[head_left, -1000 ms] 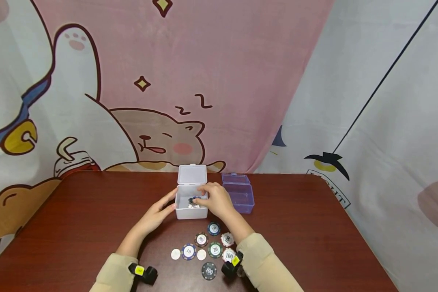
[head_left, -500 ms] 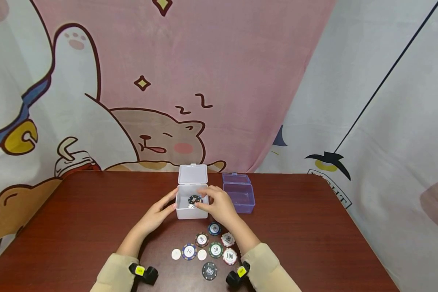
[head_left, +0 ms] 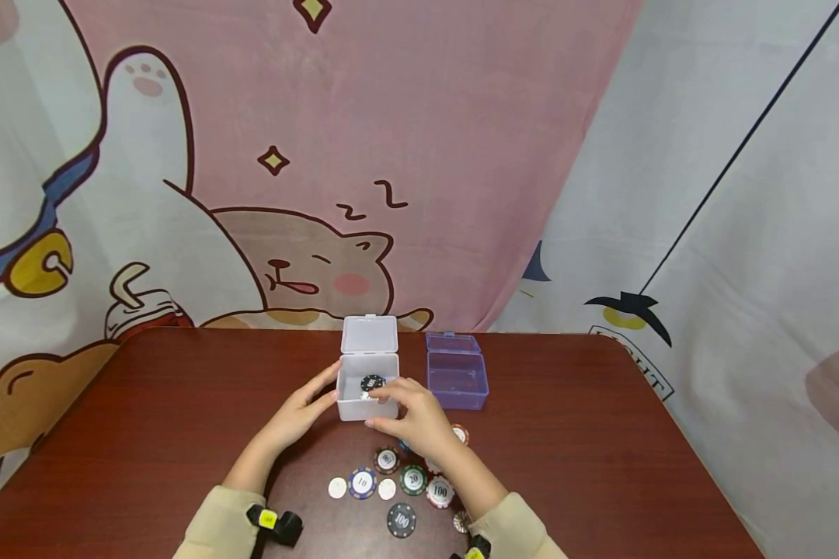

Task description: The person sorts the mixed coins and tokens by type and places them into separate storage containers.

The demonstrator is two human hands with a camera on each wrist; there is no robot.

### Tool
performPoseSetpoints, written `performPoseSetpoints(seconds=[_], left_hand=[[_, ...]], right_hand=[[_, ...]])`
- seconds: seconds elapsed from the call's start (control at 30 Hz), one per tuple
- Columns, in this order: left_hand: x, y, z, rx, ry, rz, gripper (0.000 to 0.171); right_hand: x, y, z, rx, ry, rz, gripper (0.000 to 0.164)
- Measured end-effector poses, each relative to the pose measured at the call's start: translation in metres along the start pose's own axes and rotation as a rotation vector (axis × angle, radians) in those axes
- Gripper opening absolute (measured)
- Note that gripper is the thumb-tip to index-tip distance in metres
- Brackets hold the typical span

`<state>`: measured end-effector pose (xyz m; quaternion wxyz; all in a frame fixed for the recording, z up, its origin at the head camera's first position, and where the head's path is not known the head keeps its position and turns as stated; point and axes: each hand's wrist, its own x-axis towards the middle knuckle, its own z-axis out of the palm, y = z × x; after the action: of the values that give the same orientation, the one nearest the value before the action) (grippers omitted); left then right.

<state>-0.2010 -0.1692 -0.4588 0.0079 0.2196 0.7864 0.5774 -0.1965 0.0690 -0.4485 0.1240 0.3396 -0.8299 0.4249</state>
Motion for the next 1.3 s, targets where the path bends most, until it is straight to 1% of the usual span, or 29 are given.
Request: performPoseSetpoints(seconds=[0.2,0.57,0.83,0.97,1.3], left_hand=[[0.000,-0.002,0.001,-0.004,0.001,0.012,0.050],[-0.002,-0.001,0.000,-0.001,-0.012,0.008,0.051],[-0.001,-0.002,0.000,0.007,-0.010,0.008,0.051],[0.000,-0.003,0.000,0.005,-0.008,0.021,0.051],[0.001,-0.003,-0.001,0.009,-0.008,0.012,0.051]], right_hand=[[-0.011,-0.005,0.005,-0.014,-0.037,-0.017,0.039],[-0.028,-0.008,0.016,-0.039,-0.162,-0.065,0.041],[-0.033,-0.008,0.021,-0.107,-0.260,-0.113,0.041],[-0.034,-0.007,0.022,-0.094,-0.304,-0.130,0.041],[-0.036,-0.005,0.023,-0.141,-0.368,-0.151,0.046]])
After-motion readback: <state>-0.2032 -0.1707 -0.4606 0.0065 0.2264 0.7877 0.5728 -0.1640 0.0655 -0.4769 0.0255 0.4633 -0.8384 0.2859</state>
